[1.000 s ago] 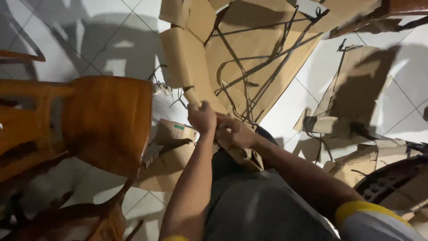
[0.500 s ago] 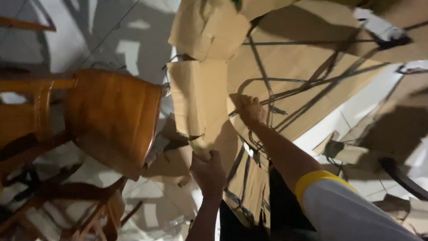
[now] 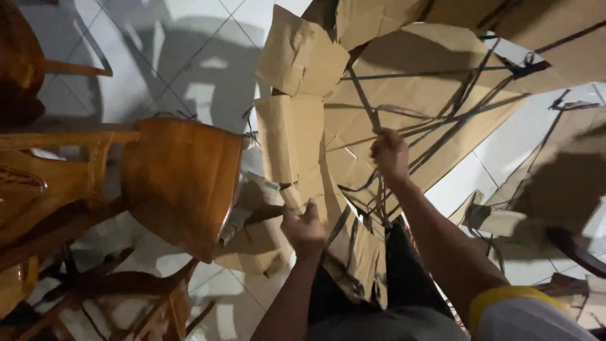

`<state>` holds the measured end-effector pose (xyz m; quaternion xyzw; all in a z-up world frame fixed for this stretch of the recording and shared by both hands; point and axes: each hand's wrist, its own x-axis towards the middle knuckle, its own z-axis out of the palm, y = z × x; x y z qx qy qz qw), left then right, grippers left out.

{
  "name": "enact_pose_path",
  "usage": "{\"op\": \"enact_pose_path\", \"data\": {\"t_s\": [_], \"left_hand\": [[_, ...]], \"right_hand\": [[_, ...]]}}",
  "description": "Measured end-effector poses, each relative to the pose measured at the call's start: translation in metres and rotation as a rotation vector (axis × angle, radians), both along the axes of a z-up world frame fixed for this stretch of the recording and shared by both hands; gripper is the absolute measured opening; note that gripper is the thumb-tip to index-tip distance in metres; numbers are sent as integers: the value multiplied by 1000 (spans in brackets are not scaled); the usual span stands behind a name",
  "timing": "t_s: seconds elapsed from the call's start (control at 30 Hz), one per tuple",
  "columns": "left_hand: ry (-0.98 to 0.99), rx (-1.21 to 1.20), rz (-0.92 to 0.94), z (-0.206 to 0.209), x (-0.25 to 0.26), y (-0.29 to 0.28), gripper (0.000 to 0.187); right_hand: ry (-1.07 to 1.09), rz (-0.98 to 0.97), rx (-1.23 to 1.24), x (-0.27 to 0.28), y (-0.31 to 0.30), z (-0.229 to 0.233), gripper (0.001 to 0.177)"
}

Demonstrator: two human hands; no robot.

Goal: Wrapping furniture legs with cardboard and securing them with plastic straps for protection

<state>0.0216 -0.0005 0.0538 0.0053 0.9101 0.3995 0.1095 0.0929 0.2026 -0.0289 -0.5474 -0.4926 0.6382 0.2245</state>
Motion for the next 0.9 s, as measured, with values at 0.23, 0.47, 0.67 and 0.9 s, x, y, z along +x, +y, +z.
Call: {"op": "enact_pose_path", "data": {"t_s": [0.23,0.47,0.67,0.9], "left_hand": [[-62,31,-82,7,-13,0,29],[236,46,-544,-67,-33,-39,24],[-358,-97,-833,-109,-108,-112,57],[-887,-133,-207,-64,-117,-175,69]], "right_hand": [[12,-157,104,22,-9,89,24],[110,-353,274,48,-77,171,28],[32,-431,288,76,-131,172,30],[153,-719,224,112,-153,144,24]]}}
